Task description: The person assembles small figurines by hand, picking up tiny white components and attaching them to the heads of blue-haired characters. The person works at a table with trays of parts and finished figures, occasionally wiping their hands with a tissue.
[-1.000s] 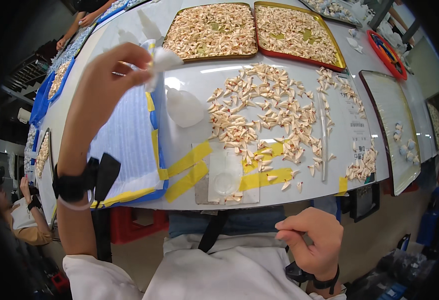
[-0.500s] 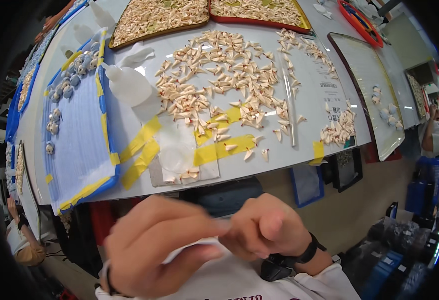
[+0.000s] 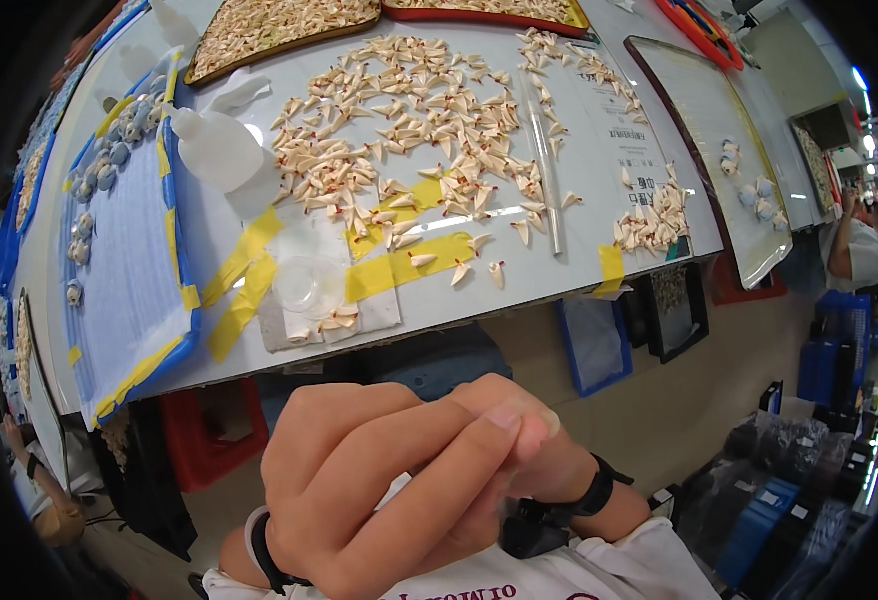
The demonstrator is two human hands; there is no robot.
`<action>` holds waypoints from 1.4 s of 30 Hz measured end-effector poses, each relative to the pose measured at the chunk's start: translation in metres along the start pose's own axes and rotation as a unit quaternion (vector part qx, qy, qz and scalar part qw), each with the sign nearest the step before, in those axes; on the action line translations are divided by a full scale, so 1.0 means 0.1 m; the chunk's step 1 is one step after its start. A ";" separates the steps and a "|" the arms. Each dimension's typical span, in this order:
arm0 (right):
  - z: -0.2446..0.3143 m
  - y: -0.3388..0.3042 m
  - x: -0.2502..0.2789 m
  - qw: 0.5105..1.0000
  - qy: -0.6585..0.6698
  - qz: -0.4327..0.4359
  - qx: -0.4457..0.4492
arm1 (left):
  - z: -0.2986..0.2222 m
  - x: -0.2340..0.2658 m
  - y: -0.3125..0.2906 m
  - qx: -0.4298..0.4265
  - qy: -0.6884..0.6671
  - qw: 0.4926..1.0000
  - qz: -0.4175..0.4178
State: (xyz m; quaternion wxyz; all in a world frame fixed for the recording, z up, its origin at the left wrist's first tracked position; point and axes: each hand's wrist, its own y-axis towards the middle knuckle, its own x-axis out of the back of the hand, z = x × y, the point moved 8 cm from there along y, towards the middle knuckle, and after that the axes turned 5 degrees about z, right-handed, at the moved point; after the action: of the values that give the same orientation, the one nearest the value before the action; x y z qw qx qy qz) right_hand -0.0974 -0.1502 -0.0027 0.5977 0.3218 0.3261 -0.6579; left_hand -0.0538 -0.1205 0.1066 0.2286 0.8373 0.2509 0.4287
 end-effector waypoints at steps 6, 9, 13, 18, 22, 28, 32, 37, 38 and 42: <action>0.04 0.02 -0.01 0.999 -0.007 -0.008 0.040 | 0.02 0.02 -0.01 -0.003 0.046 0.999 0.026; 0.12 0.00 0.01 0.995 -0.049 -0.030 0.076 | 0.06 0.01 -0.01 0.001 0.052 0.997 0.053; 0.16 0.01 -0.02 0.992 -0.093 -0.043 0.074 | 0.05 0.01 -0.03 -0.008 0.087 0.994 0.064; 0.09 0.02 -0.01 0.991 -0.081 -0.093 0.054 | 0.07 -0.01 -0.05 -0.035 0.127 0.989 0.061; 0.07 0.03 0.01 0.988 -0.088 -0.117 0.052 | 0.09 -0.02 -0.06 -0.049 0.137 0.989 0.039; 0.06 0.07 0.01 0.984 -0.103 -0.125 0.069 | 0.14 -0.03 -0.08 -0.037 0.128 0.990 0.042; 0.06 0.06 0.03 0.983 -0.128 -0.098 0.084 | 0.17 -0.05 -0.11 -0.036 0.126 0.991 0.031; 0.13 0.07 0.01 0.975 -0.171 -0.101 0.104 | 0.18 -0.06 -0.12 -0.023 0.122 0.992 0.036; 0.14 0.07 0.00 0.974 -0.178 -0.101 0.101 | 0.20 -0.05 -0.13 -0.019 0.108 0.993 0.035; 0.15 0.06 0.01 0.970 -0.196 -0.098 0.102 | 0.25 -0.05 -0.15 -0.005 0.066 0.997 0.041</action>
State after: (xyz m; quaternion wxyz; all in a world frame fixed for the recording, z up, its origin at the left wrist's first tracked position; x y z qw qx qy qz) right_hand -0.0924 -0.1631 0.0052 0.5465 0.2123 0.1637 -0.7934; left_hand -0.0387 -0.1157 0.0815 0.1976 0.8154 0.2290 0.4935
